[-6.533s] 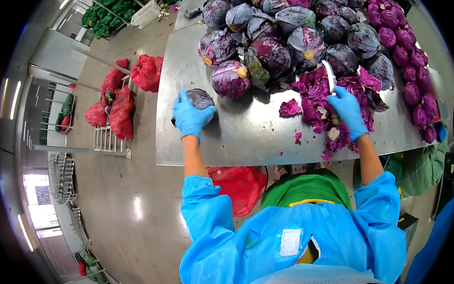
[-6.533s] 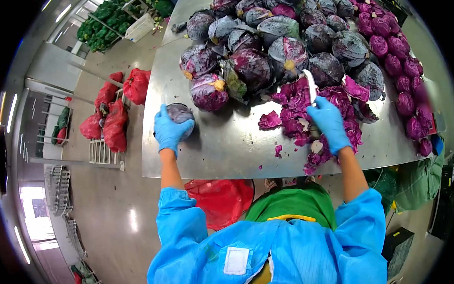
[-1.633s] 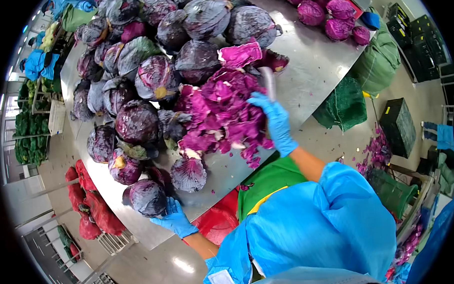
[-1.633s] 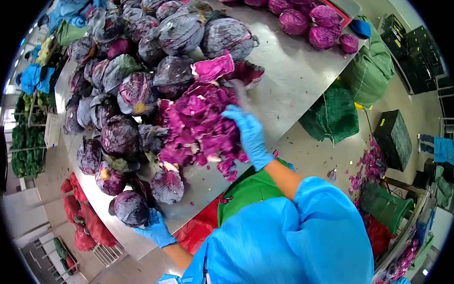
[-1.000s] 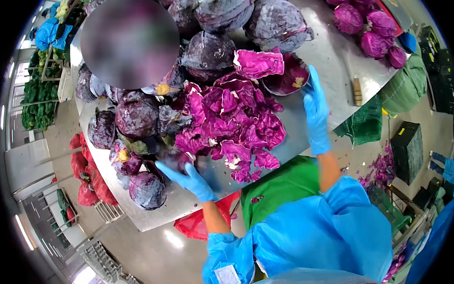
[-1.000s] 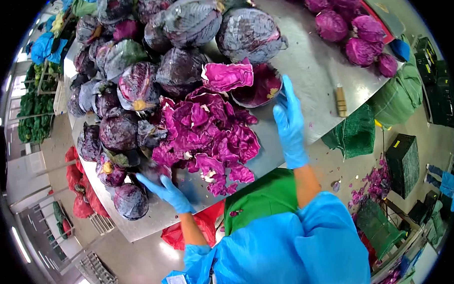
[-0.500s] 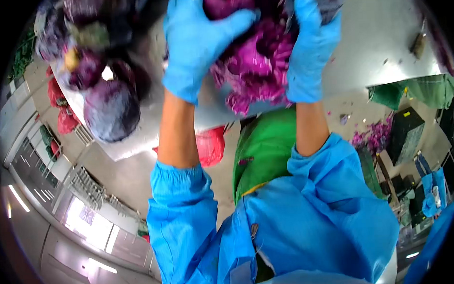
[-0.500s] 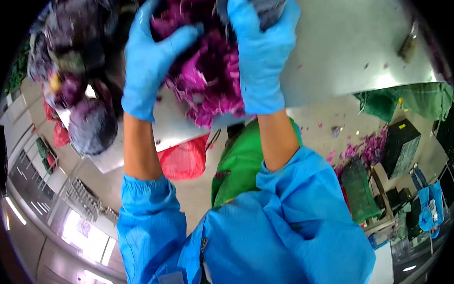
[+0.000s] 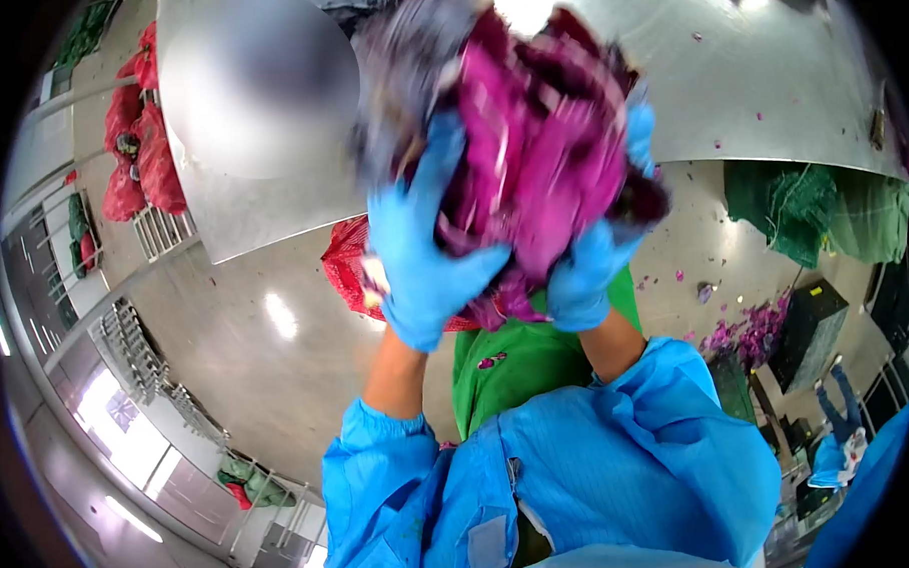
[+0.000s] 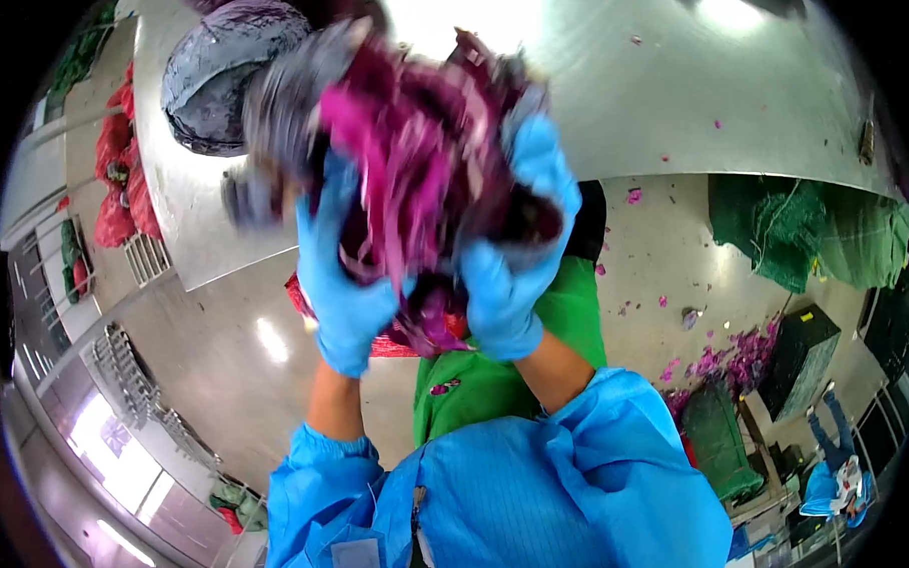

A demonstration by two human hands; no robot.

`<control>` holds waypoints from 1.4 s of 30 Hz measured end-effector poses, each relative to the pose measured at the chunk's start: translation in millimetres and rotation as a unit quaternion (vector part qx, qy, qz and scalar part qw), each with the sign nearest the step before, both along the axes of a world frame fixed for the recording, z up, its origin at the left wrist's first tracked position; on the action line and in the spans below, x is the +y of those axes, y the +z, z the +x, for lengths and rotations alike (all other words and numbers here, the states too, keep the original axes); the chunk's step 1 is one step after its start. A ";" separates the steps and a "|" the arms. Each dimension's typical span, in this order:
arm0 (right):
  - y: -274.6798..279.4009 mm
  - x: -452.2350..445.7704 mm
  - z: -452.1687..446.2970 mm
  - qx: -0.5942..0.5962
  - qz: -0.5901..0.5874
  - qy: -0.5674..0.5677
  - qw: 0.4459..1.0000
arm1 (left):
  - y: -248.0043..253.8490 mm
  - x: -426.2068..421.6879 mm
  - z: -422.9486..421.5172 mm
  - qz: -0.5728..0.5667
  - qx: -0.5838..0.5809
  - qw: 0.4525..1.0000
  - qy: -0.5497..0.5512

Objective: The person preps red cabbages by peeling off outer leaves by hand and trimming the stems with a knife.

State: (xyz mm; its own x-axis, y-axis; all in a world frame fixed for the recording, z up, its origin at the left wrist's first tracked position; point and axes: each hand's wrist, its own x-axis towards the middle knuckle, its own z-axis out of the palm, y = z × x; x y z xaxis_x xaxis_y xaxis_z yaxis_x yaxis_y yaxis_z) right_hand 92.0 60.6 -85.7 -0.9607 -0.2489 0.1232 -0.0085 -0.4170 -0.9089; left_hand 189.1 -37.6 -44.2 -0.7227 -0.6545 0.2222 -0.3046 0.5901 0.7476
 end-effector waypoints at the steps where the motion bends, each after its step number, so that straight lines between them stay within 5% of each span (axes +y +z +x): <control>1: -14.6 11.9 11.5 0.096 0.047 0.069 0.992 | -8.0 14.8 28.8 -0.021 -0.005 0.999 0.038; 2: -24.6 25.8 19.9 0.148 0.076 0.146 0.975 | -16.2 29.6 57.7 -0.040 -0.011 0.996 0.076; 5: -40.9 51.7 54.0 0.233 0.115 0.317 0.912 | -82.9 92.9 129.1 0.244 0.015 0.941 0.236; 6: -47.4 50.2 65.1 0.254 0.122 0.335 0.899 | -109.7 99.7 151.8 0.241 -0.045 0.947 0.206; 7: -56.1 48.3 68.7 0.268 0.198 0.399 0.854 | -135.9 106.7 174.4 0.233 -0.104 0.951 0.172; 8: -46.6 32.7 65.3 0.344 0.292 0.439 0.777 | -161.0 106.3 200.5 0.097 -0.224 0.964 0.110; 9: -49.8 20.7 69.3 0.329 0.362 0.513 0.705 | -127.7 90.3 180.4 0.103 -0.422 0.898 0.077; 10: -54.8 12.4 71.7 0.309 0.431 0.578 0.621 | -127.1 96.3 184.1 0.088 -0.484 0.869 0.046; 12: -79.1 -1.9 68.2 0.298 0.414 0.671 0.538 | -129.7 128.2 184.4 0.104 -0.335 0.923 0.161; 14: -106.3 -19.7 52.1 0.380 0.436 0.685 0.442 | -129.6 159.8 175.6 0.107 -0.299 0.941 0.118; 15: -111.5 -28.7 38.6 0.395 0.481 0.723 0.299 | -120.2 163.9 163.9 0.095 -0.330 0.934 0.102; 17: -228.2 18.1 42.3 0.535 0.529 0.651 0.102 | -123.1 172.5 154.8 0.057 -0.324 0.936 0.124; 20: -274.1 60.4 5.6 0.538 0.559 0.627 0.067 | -135.1 175.9 144.7 0.086 -0.319 0.941 0.081; 22: -190.8 29.0 -3.0 0.532 0.559 0.635 0.034 | -147.7 169.9 133.6 0.013 -0.284 0.949 0.136; 24: -137.5 24.5 -14.8 0.461 0.606 0.640 0.098 | -150.5 157.8 122.6 -0.013 -0.309 0.944 0.119; 25: -125.1 22.2 -24.2 0.396 0.642 0.630 0.185 | -152.4 149.9 116.2 -0.018 -0.294 0.949 0.109; 27: -89.8 2.6 -42.3 0.390 0.601 0.636 0.285 | -165.0 144.3 107.3 -0.111 -0.255 0.948 0.152; 28: -69.6 5.9 -40.0 0.440 0.534 0.663 0.285 | -169.3 140.7 109.7 -0.093 -0.290 0.942 0.139; 30: -33.5 32.0 -44.5 0.425 0.291 0.645 0.564 | -130.2 132.1 111.0 -0.024 -0.219 0.970 0.101; 32: 61.1 50.6 -71.8 0.367 0.313 0.594 0.644 | -90.4 96.5 116.6 0.052 0.016 0.981 0.184; 34: 126.4 65.1 -125.0 0.408 0.440 0.421 0.680 | -32.8 20.3 110.5 0.075 0.144 0.937 0.309; 35: 105.4 84.9 -163.8 0.536 0.366 0.224 0.727 | 27.8 -12.3 91.5 0.062 0.126 0.916 0.375; 36: 106.4 94.2 -191.2 0.298 0.324 0.160 0.883 | 42.3 -64.3 87.7 -0.004 0.146 0.922 0.359; 38: 71.3 130.2 -276.9 0.330 0.506 0.006 0.797 | 84.6 -161.2 63.9 -0.064 0.078 0.938 0.332; 40: 51.1 162.6 -331.9 0.273 0.519 -0.034 0.809 | 60.9 -270.0 39.5 -0.126 0.077 0.953 0.265; 42: 57.9 181.8 -366.8 0.307 0.575 -0.092 0.753 | 48.5 -320.3 9.9 -0.182 -0.035 0.951 0.249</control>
